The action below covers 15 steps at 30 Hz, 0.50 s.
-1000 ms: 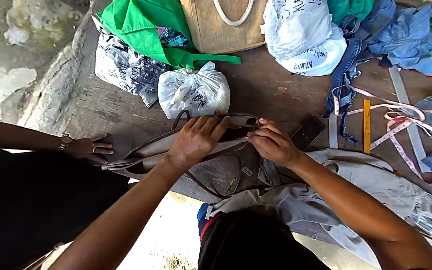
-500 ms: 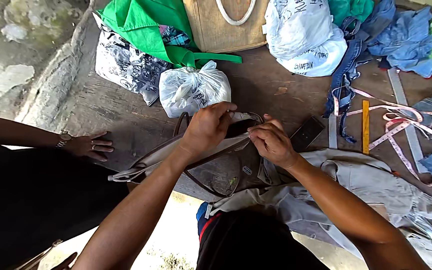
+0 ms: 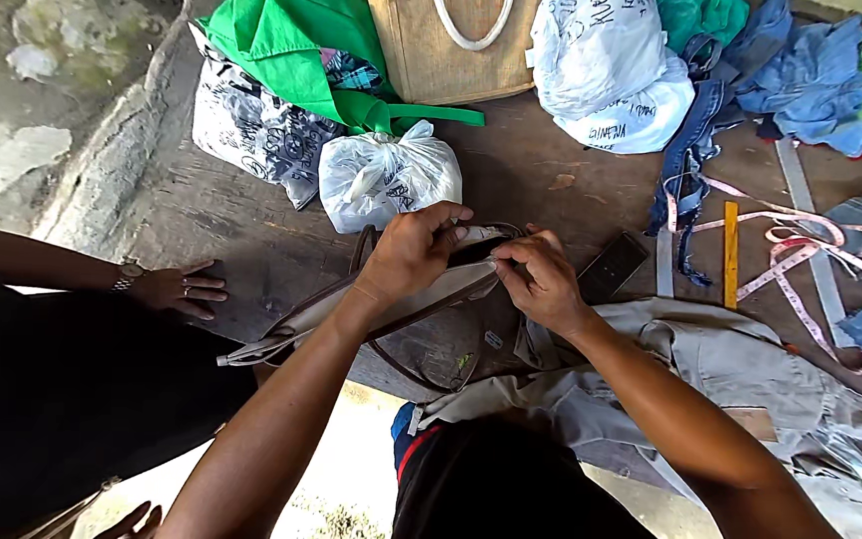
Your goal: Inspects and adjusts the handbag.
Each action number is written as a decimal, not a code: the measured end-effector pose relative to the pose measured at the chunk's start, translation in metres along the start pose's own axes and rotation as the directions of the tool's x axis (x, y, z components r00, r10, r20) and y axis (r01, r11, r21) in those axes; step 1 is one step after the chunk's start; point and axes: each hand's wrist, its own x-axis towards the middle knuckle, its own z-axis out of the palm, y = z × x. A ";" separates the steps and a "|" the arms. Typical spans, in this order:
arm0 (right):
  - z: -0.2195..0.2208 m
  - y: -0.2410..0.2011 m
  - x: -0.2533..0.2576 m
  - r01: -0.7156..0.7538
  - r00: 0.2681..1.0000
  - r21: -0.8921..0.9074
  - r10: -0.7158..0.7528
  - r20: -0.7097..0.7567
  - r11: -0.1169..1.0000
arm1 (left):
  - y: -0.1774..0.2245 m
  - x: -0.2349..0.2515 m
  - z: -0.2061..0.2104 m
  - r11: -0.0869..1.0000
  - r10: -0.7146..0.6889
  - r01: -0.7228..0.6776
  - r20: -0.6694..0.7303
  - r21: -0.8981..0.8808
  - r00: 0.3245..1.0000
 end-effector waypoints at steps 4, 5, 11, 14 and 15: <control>-0.003 -0.002 0.006 -0.058 0.997 -0.013 0.058 0.049 0.998 | 0.000 -0.001 0.001 0.999 0.040 -0.039 -0.012 0.015 0.999; -0.004 -0.002 0.007 -0.072 0.995 -0.019 0.073 0.063 0.997 | 0.000 -0.001 0.001 0.999 0.041 -0.041 -0.012 0.005 0.999; -0.013 -0.005 0.021 -0.149 0.949 -0.145 0.183 0.256 0.978 | -0.009 0.001 0.001 0.988 0.155 -0.155 0.045 -0.016 0.987; -0.016 -0.008 0.030 -0.162 0.902 -0.217 0.234 0.364 0.963 | -0.011 0.002 -0.006 0.991 0.136 -0.133 0.111 -0.032 0.984; -0.017 -0.010 0.032 -0.169 0.889 -0.233 0.250 0.384 0.958 | -0.011 0.002 -0.007 0.992 0.128 -0.125 0.115 -0.035 0.985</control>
